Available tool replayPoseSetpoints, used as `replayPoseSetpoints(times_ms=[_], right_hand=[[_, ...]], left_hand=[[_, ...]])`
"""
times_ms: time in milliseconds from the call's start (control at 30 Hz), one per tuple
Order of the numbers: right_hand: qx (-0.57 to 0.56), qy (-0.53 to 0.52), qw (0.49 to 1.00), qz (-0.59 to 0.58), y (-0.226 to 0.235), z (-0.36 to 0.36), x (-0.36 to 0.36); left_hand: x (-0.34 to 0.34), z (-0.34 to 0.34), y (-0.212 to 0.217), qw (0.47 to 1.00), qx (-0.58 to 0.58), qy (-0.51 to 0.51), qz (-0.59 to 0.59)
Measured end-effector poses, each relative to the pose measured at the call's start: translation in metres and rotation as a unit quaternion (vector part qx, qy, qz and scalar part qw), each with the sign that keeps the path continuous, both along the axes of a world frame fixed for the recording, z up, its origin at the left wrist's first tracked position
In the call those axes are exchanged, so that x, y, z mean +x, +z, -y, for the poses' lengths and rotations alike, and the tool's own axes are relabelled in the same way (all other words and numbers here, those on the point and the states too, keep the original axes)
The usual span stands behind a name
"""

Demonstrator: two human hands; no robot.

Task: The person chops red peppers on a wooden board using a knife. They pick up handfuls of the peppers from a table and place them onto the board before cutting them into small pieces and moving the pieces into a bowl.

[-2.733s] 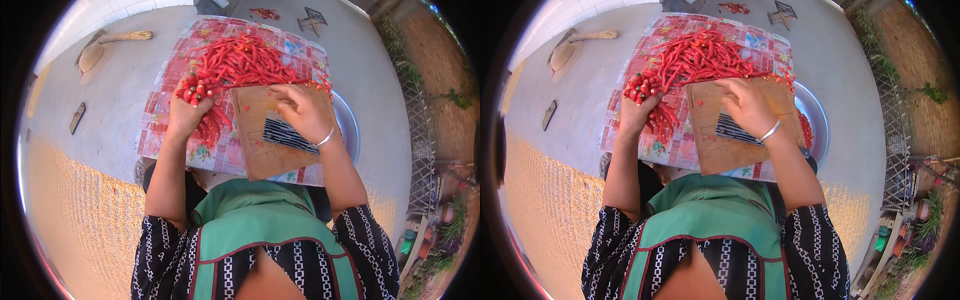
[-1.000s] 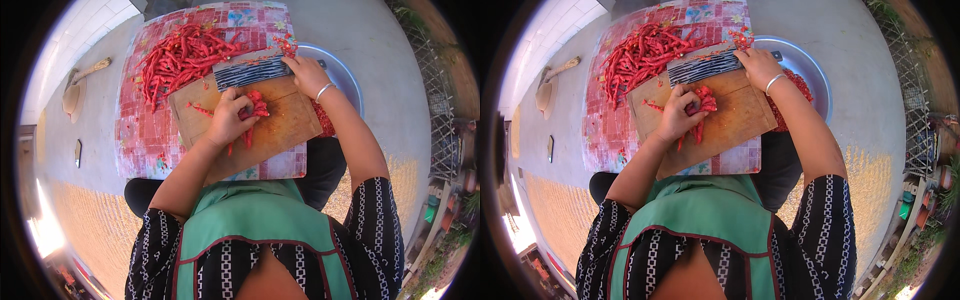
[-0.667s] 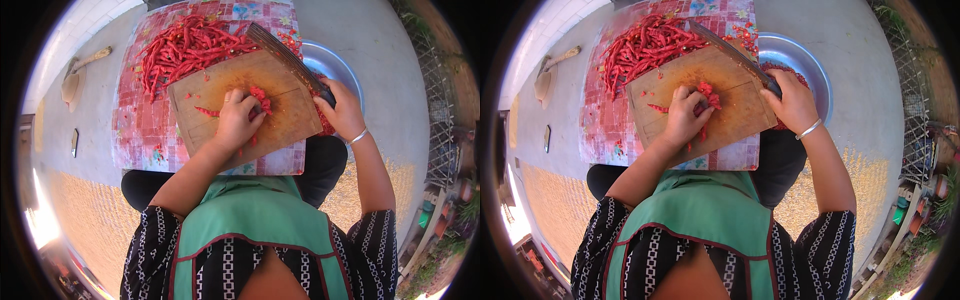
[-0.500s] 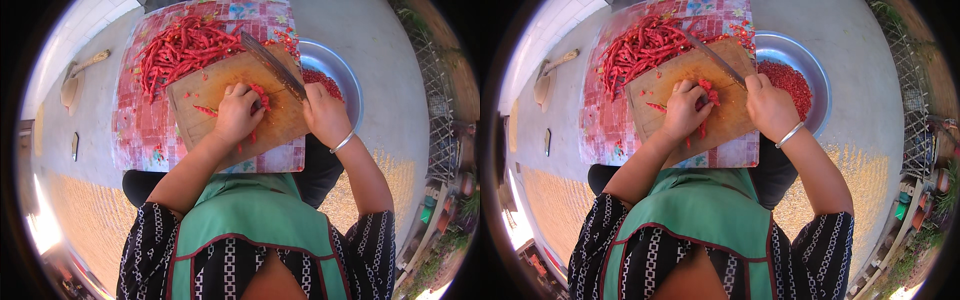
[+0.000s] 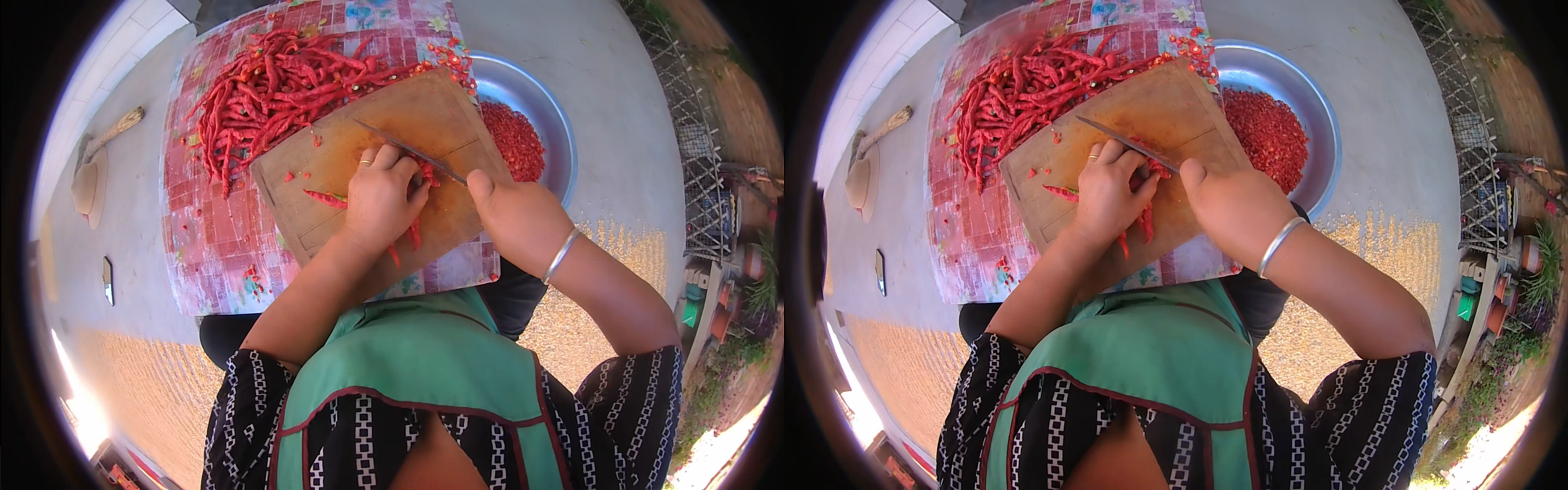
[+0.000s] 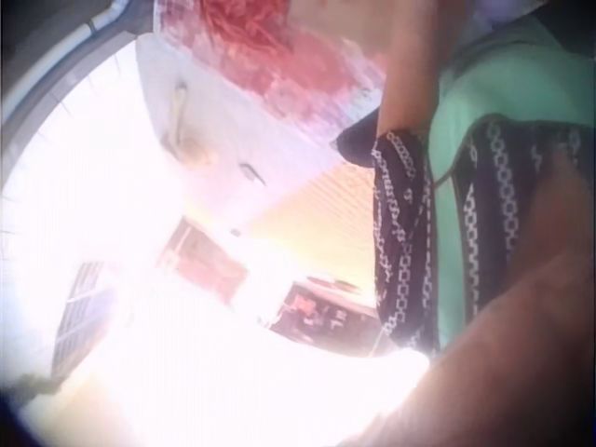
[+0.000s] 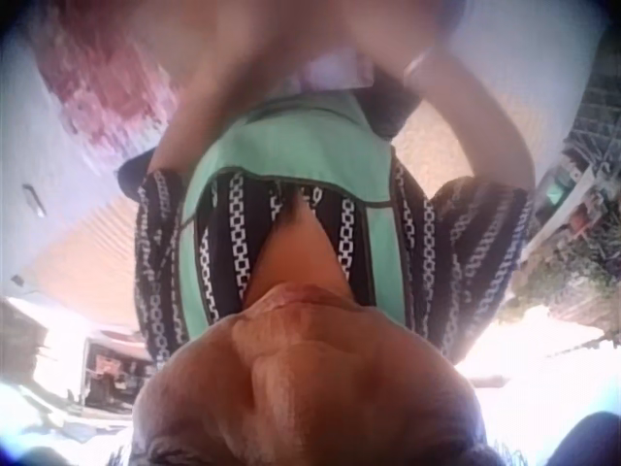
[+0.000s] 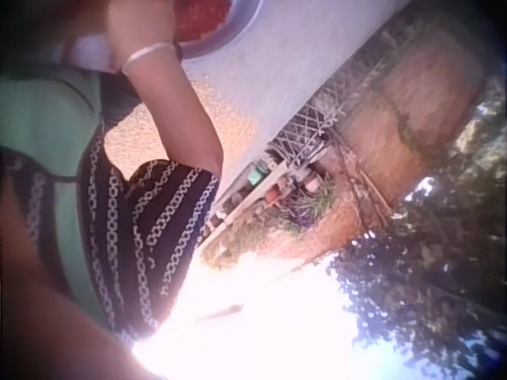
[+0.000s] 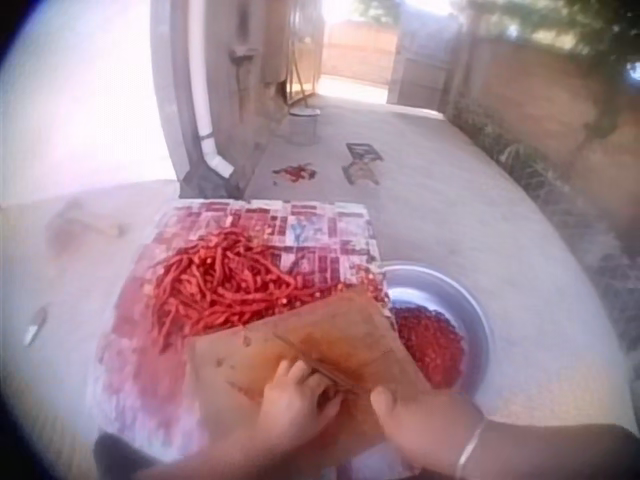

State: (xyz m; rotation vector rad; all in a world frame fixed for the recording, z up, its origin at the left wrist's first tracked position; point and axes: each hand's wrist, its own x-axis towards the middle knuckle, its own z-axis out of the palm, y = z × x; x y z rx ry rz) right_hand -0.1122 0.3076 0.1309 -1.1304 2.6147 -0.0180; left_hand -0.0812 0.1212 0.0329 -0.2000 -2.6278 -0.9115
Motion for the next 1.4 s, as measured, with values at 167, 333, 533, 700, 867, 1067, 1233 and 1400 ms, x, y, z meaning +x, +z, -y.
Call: replayPoseSetpoints(times_ms=[167,333,533,700,867,1067,1233,1400], right_hand=[[-0.117,0.000,0.991,-0.062,-0.048,0.002,-0.006],[-0.052,-0.010,0.997,-0.062,0.004,0.004,0.006],[0.025,-0.013,1.000,0.012,0.030,0.005,0.017],[-0.152,0.012,0.984,-0.095,-0.051,0.015,-0.004],[-0.118,-0.011,0.991,-0.068,-0.021,0.012,-0.002],[0.013,-0.018,1.000,0.010,0.032,0.008,0.022],[-0.067,-0.008,0.996,-0.051,-0.033,0.018,0.003],[-0.200,0.016,0.972,-0.124,-0.042,0.015,-0.004]], left_hand=[[0.006,-0.001,-0.003,1.000,0.015,0.009,-0.023],[0.005,0.000,-0.002,1.000,-0.002,0.011,-0.024],[0.009,0.000,-0.005,1.000,-0.011,0.011,-0.023],[0.008,0.000,-0.006,0.999,0.014,0.007,-0.029],[0.015,0.004,-0.007,0.999,0.028,0.009,-0.034],[0.016,0.006,-0.011,0.999,0.021,0.012,-0.043],[0.014,0.003,-0.011,0.999,0.030,0.000,-0.035],[0.016,0.007,-0.008,0.996,0.058,-0.001,-0.064]])
